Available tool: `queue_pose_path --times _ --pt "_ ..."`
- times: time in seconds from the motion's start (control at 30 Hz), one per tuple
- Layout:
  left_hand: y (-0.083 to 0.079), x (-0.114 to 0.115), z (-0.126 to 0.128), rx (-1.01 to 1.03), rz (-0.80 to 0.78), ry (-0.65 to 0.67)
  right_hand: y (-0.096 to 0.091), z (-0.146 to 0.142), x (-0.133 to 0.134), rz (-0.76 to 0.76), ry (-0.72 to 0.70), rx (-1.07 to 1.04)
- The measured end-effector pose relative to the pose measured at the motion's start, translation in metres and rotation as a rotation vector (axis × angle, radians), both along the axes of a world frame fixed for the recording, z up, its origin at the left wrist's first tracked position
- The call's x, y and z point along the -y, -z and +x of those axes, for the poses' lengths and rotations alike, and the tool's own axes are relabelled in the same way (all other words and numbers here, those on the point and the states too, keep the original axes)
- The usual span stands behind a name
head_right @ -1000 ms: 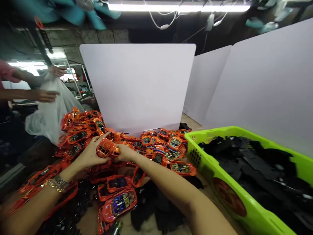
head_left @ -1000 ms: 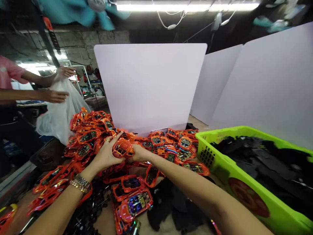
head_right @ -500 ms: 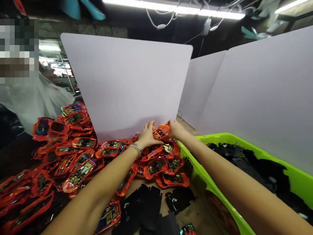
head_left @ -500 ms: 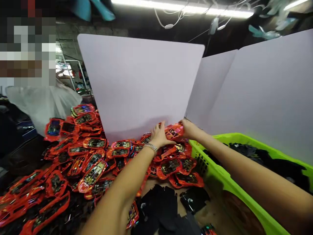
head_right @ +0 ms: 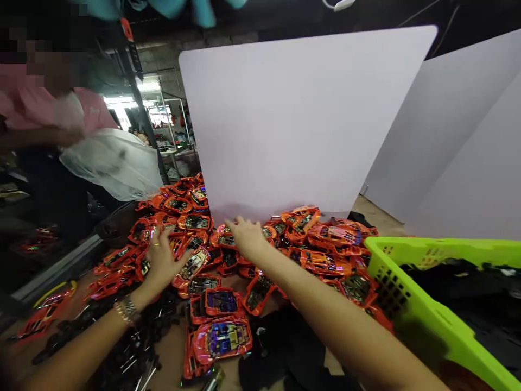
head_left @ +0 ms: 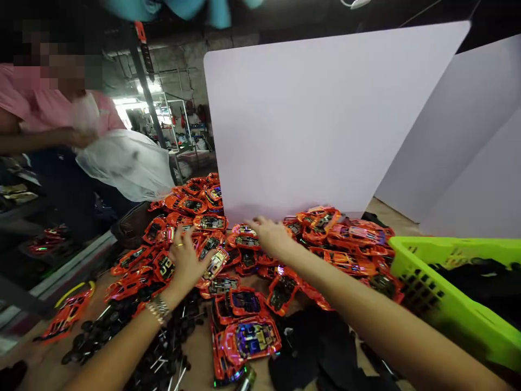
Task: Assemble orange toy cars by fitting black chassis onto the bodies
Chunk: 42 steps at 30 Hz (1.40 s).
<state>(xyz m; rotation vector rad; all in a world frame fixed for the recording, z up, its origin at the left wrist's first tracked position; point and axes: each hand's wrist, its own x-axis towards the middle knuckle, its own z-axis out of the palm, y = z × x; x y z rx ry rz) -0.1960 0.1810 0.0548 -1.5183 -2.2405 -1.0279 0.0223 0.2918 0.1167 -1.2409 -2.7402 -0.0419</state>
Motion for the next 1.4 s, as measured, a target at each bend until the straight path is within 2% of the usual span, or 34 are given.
queue_pose_path --times 0.07,0.13,0.17,0.23,0.3,0.37,0.47,0.57,0.7,0.8,0.93,1.03,1.13,1.2,1.3,1.4 --pt "-0.004 0.011 -0.058 0.033 0.057 -0.229 0.022 -0.045 0.006 -0.139 -0.1 -0.119" --pt "-0.009 0.012 -0.106 0.235 0.001 -0.348 0.038 -0.083 0.004 -0.268 -0.132 -0.216" --pt "-0.01 0.01 -0.124 0.369 -0.07 -0.347 0.044 -0.098 0.0 -0.333 -0.122 -0.257" --pt "-0.007 0.003 -0.15 0.5 -0.148 -0.274 0.054 -0.122 -0.013 -0.46 -0.073 -0.338" --pt "0.001 -0.003 -0.161 0.557 -0.197 -0.146 0.062 -0.134 -0.026 -0.576 -0.048 -0.406" --pt "0.012 -0.008 -0.161 0.584 -0.232 0.004 0.07 -0.139 -0.037 -0.656 -0.087 -0.445" --pt "0.023 -0.01 -0.15 0.564 -0.241 0.199 0.077 -0.14 -0.045 -0.731 -0.16 -0.485" --pt "0.023 -0.013 -0.132 0.451 -0.239 0.348 0.078 -0.143 -0.045 -0.759 -0.125 -0.51" --pt "0.013 -0.021 -0.106 0.405 -0.201 0.343 0.08 -0.141 -0.043 -0.709 -0.15 -0.498" --pt "0.006 -0.031 -0.093 0.466 -0.212 0.414 0.08 -0.135 -0.046 -0.714 -0.154 -0.511" --pt "-0.002 -0.04 -0.077 0.429 -0.257 0.435 0.078 -0.135 -0.048 -0.76 -0.054 -0.501" --pt "-0.008 -0.041 -0.056 0.457 -0.241 0.519 0.077 -0.129 -0.043 -0.744 -0.106 -0.537" --pt "-0.013 -0.041 -0.028 0.474 -0.166 0.581 0.073 -0.107 -0.041 -0.692 -0.206 -0.639" --pt "-0.017 -0.044 -0.006 0.44 -0.125 0.562 0.064 -0.083 -0.042 -0.639 -0.263 -0.691" --pt "-0.026 -0.058 0.032 0.42 -0.055 0.549 0.042 -0.034 -0.05 -0.545 -0.312 -0.703" --pt "-0.038 -0.081 0.082 0.477 0.013 0.694 0.02 0.027 -0.064 -0.426 -0.283 -0.685"
